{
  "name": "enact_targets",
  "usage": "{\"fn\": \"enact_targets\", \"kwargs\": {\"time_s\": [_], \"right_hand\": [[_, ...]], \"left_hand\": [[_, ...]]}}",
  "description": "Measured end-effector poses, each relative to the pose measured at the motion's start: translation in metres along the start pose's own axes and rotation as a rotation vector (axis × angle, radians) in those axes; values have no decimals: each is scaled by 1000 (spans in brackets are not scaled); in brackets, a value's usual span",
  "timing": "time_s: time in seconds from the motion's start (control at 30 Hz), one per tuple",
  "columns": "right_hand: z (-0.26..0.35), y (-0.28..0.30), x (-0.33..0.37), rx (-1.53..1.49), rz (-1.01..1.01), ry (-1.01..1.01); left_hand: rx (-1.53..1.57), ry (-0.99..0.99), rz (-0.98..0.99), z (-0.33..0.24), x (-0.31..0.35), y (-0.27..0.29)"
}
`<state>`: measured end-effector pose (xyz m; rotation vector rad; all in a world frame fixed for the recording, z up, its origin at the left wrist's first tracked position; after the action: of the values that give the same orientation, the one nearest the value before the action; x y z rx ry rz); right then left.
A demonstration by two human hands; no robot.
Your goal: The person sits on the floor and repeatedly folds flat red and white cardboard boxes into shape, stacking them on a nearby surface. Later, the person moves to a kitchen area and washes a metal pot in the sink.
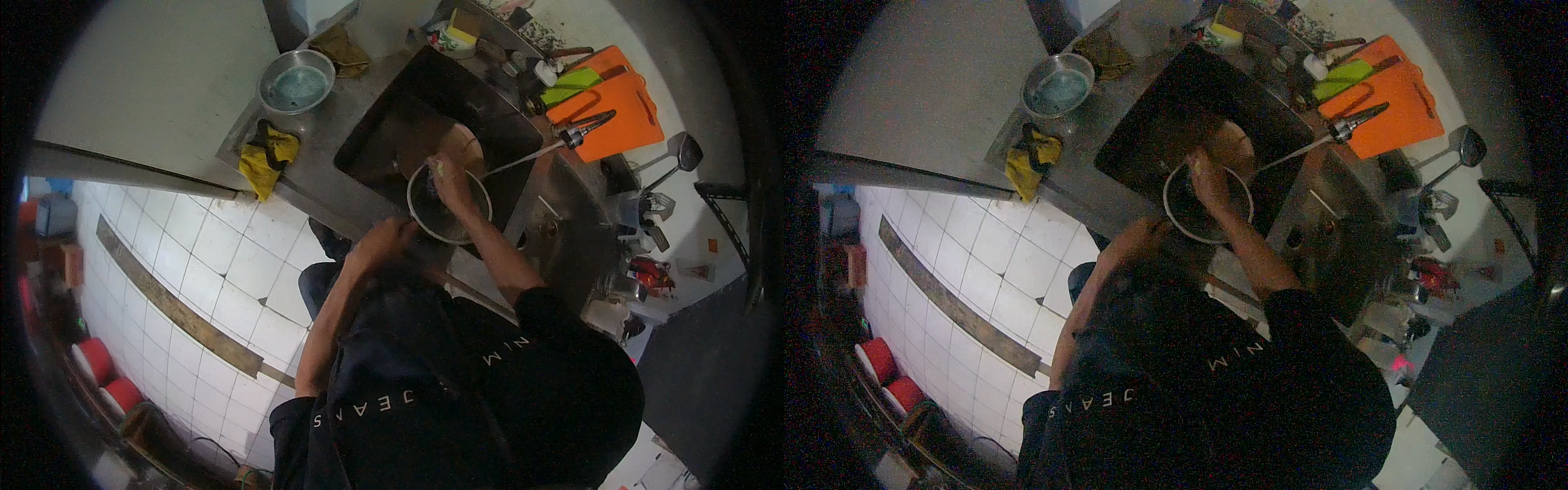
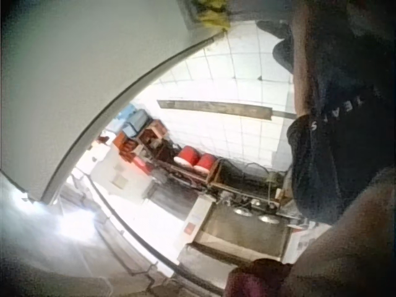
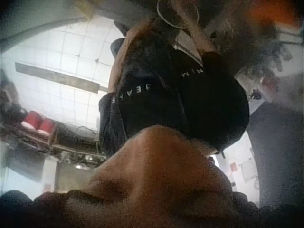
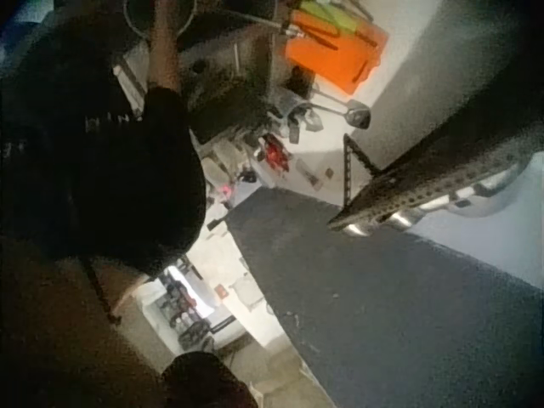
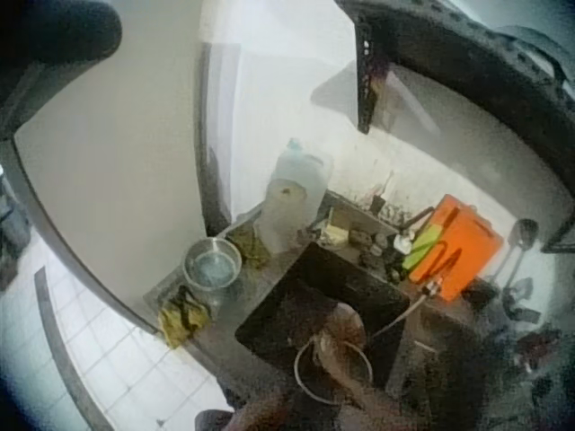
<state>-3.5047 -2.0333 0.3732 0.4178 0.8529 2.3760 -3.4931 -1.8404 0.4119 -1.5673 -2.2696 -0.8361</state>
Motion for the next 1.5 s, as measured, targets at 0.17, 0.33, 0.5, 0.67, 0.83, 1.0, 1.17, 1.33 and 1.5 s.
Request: {"fn": "enact_targets", "kwargs": {"time_s": [0.17,0.33,0.5,0.67,0.83,1.0,1.17,1.33,1.5], "right_hand": [[43,-16,21,-60,30,210],[63,17,52,575,-123,734],[53,25,56,724,-12,792],[6,-11,38,518,311,551],[-13,-25,44,441,246,414],[5,-21,70,192,295,365],[-4,-18,60,450,-20,578],[-35,17,24,697,94,326],[-76,10,51,672,351,110]], "left_hand": [[-22,-88,-48,16,-10,-1],[5,9,20,20,-4,-9],[-42,95,24,-12,13,8],[-14,72,30,8,-4,2],[-66,95,29,3,-1,6],[-110,115,18,-8,1,10],[-61,42,30,-12,2,4],[-160,10,-81,3,-11,-7],[-82,-16,-24,9,-17,-24]]}}
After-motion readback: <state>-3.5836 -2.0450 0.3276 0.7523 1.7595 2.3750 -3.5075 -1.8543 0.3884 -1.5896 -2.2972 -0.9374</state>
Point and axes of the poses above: each hand's wrist, its own x-axis away from the middle knuckle, its own y-axis out of the back of the hand, z = x × y, the point moved 10 cm from there along -x, towards the middle knuckle, and after that the axes turned 8 degrees about -z, right-handed, at the moved point
